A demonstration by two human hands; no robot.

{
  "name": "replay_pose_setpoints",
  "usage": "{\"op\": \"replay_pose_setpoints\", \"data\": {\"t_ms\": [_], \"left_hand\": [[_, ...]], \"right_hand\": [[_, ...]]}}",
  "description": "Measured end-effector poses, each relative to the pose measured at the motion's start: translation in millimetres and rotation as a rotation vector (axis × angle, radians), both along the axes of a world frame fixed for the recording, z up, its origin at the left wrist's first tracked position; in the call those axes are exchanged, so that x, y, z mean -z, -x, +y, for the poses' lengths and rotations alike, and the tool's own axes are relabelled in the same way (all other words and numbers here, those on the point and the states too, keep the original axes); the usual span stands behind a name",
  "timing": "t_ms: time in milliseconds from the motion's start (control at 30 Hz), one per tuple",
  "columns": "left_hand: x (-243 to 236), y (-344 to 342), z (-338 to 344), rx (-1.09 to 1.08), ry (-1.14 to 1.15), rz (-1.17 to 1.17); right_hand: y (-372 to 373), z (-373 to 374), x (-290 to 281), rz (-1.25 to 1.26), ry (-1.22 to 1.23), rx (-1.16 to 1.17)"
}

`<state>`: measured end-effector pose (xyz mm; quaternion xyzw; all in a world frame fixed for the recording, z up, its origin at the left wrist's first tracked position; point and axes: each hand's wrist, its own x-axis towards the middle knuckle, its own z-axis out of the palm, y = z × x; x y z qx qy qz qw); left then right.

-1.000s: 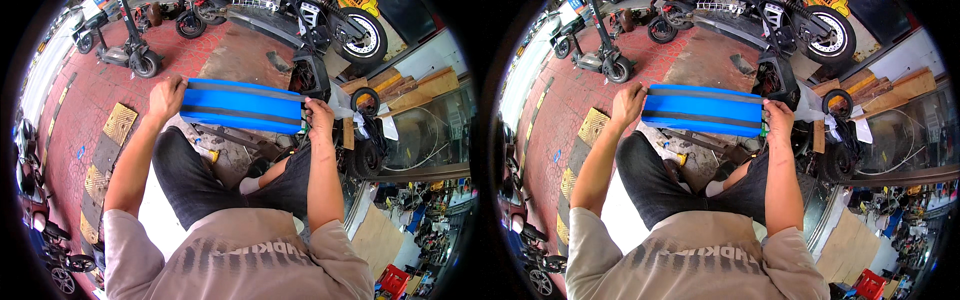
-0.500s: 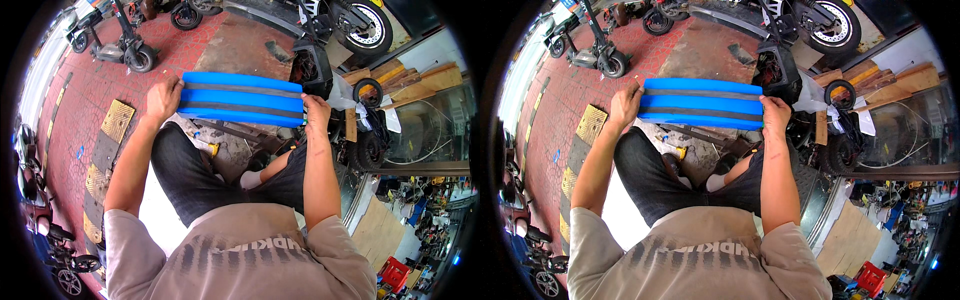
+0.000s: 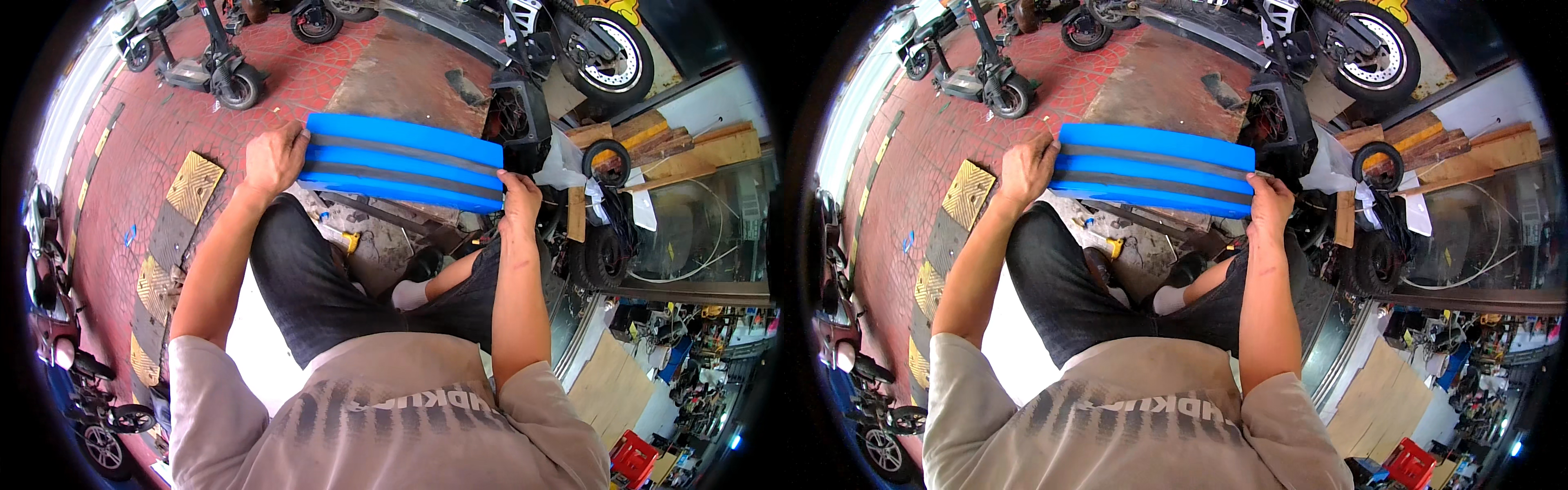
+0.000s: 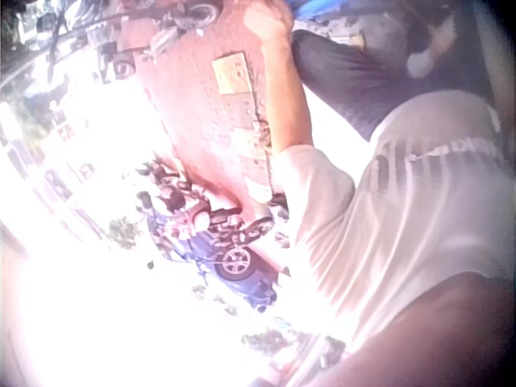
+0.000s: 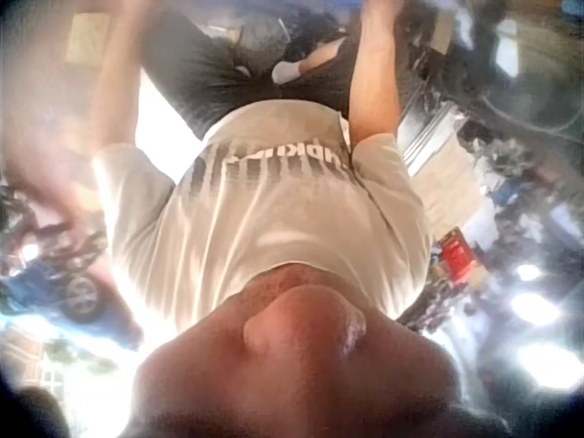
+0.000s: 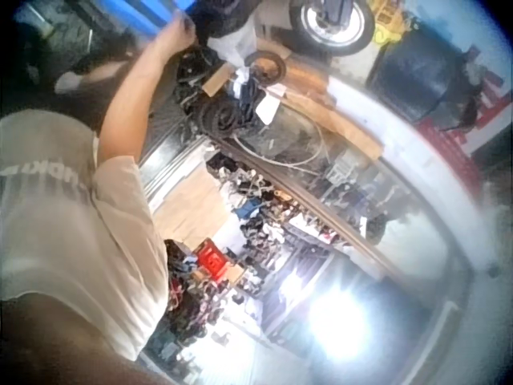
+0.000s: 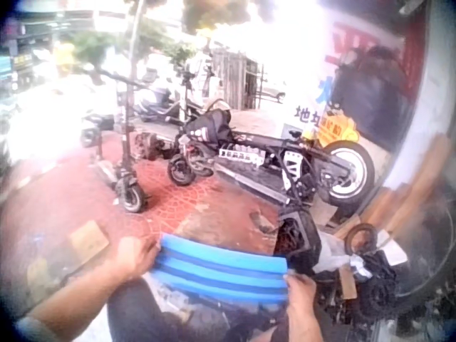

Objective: The person applies adhesive strips to a blue battery pack and presses them down by hand.

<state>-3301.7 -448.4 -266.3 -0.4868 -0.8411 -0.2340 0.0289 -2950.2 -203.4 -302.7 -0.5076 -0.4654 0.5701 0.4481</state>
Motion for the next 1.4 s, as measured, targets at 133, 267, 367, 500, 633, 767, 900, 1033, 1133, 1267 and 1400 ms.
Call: {"op": "replay_pose_setpoints", "data": {"t_ms": [133,267,367,500,633,767,900,1033,1133,1267,1400], "left_hand": [[-2.7,-3.9,-3.4,0.003,0.018,0.033],[1.8,-2.5,-5.6,0.061,-0.050,0.074],[7.4,1.1,-6.2,0.084,-0.071,0.103],[10.4,2.1,-6.9,0.078,-0.066,0.100],[8.9,0.4,-7.0,0.062,-0.057,0.066],[9.3,-1.5,-6.9,0.055,-0.109,0.039],[8.8,3.1,-8.4,0.056,-0.015,0.002],[9.0,4.4,-7.8,0.060,-0.009,-0.014],[10.6,3.6,-7.7,0.061,-0.047,-0.022],[12.1,3.2,-6.9,0.047,-0.056,-0.020],[13.3,3.4,-5.5,0.023,-0.040,-0.030]], "right_hand": [[1.0,0.3,0.6,-0.006,-0.021,-0.012],[1.3,3.2,4.1,-0.031,-0.030,-0.008],[1.4,3.0,4.2,-0.029,-0.016,-0.007],[4.0,-0.9,-0.9,-0.028,-0.001,0.003],[2.4,-0.2,-0.2,-0.030,-0.008,-0.002],[0.1,2.0,5.2,-0.010,-0.004,-0.002],[1.3,-3.3,-0.3,-0.018,-0.014,0.001],[3.9,-6.8,-3.9,-0.025,-0.022,0.011],[2.6,-6.3,-1.6,-0.004,-0.029,0.007],[1.7,-6.8,1.9,0.023,-0.043,0.013],[0.4,-5.9,6.2,0.026,-0.049,0.020]]}}
